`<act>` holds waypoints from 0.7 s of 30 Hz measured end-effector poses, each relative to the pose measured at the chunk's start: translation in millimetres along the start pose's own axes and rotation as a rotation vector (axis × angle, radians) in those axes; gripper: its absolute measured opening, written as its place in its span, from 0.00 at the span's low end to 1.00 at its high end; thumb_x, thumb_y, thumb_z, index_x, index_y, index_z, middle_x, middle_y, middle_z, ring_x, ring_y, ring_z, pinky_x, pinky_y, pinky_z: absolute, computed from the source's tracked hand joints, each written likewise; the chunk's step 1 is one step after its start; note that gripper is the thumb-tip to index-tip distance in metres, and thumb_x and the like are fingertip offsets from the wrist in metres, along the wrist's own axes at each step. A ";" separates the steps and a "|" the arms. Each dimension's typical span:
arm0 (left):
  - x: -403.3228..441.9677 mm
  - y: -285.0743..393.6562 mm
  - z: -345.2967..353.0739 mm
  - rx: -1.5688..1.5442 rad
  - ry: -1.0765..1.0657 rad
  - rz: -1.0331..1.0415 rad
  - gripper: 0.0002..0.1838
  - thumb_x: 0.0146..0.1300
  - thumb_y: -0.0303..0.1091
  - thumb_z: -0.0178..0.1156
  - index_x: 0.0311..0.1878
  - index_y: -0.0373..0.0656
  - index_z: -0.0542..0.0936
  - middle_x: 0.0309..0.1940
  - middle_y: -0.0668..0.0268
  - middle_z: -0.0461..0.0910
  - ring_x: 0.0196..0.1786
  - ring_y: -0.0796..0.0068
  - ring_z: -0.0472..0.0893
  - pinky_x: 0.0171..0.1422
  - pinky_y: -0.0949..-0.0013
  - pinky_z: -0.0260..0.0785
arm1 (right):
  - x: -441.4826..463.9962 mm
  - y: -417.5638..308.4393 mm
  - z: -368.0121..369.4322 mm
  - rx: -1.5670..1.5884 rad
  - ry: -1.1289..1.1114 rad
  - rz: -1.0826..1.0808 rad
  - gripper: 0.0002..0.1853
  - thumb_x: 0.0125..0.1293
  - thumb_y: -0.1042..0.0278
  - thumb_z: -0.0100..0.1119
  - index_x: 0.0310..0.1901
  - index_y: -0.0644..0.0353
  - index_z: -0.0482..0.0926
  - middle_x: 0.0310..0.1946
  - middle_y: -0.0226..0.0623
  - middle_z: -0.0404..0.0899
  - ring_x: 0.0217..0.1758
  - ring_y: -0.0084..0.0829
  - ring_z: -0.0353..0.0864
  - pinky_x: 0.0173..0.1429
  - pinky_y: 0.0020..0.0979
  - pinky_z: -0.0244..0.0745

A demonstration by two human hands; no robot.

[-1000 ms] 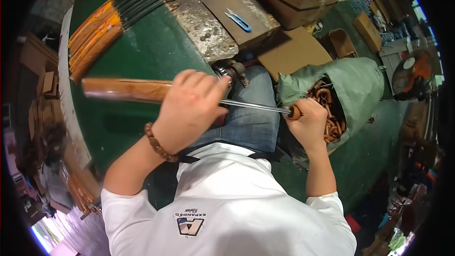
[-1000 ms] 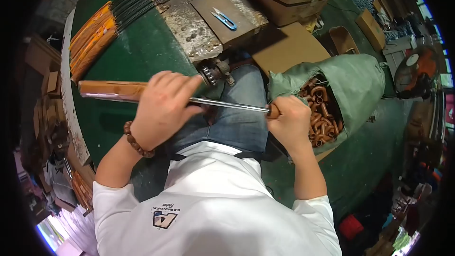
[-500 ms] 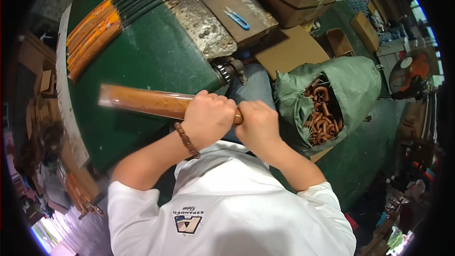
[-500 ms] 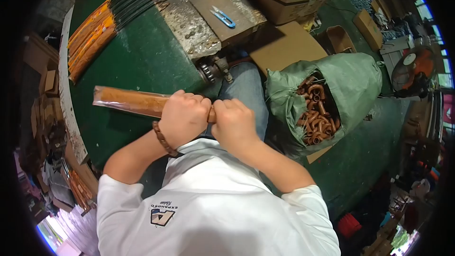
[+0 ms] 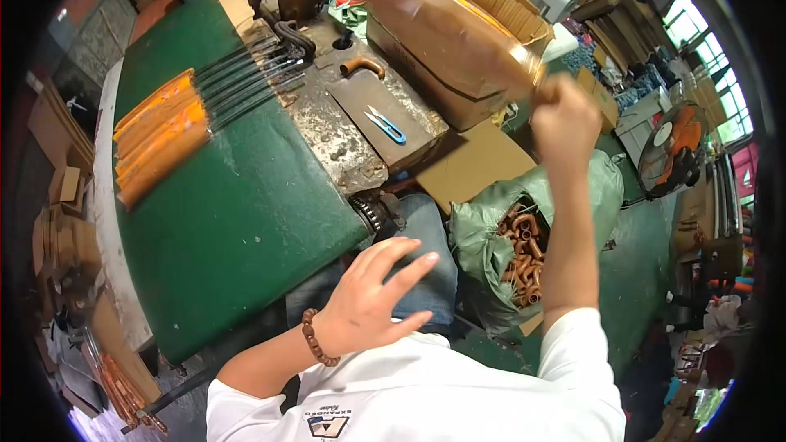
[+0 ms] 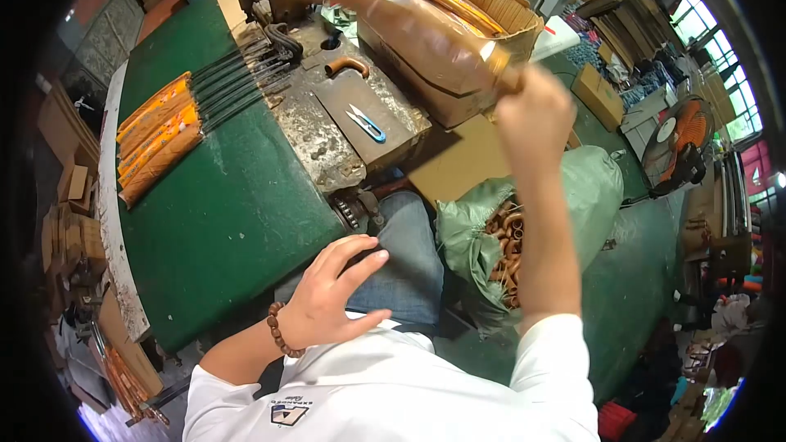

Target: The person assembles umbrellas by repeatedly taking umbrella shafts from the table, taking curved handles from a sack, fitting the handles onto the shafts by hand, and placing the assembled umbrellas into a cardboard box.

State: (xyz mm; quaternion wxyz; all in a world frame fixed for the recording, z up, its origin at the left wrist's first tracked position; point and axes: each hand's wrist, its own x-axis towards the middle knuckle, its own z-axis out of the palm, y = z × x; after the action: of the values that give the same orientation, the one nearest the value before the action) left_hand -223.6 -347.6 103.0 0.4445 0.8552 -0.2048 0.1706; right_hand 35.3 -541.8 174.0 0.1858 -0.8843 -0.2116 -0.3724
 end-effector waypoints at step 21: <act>20.3 -282.4 -165.9 1.030 0.239 -0.511 0.24 0.68 0.39 0.60 0.65 0.40 0.74 0.59 0.55 0.78 0.58 0.50 0.78 0.65 0.55 0.73 | -446.6 215.4 91.2 -0.072 -0.707 0.741 0.24 0.72 0.51 0.48 0.58 0.59 0.78 0.53 0.47 0.83 0.53 0.52 0.79 0.60 0.45 0.72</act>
State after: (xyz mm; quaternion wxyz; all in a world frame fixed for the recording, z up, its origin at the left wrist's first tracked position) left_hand -82.6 -66.8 8.3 0.0185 0.9580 0.1687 0.2310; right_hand -84.2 -783.9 -251.7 0.1917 -0.9777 0.0791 0.0334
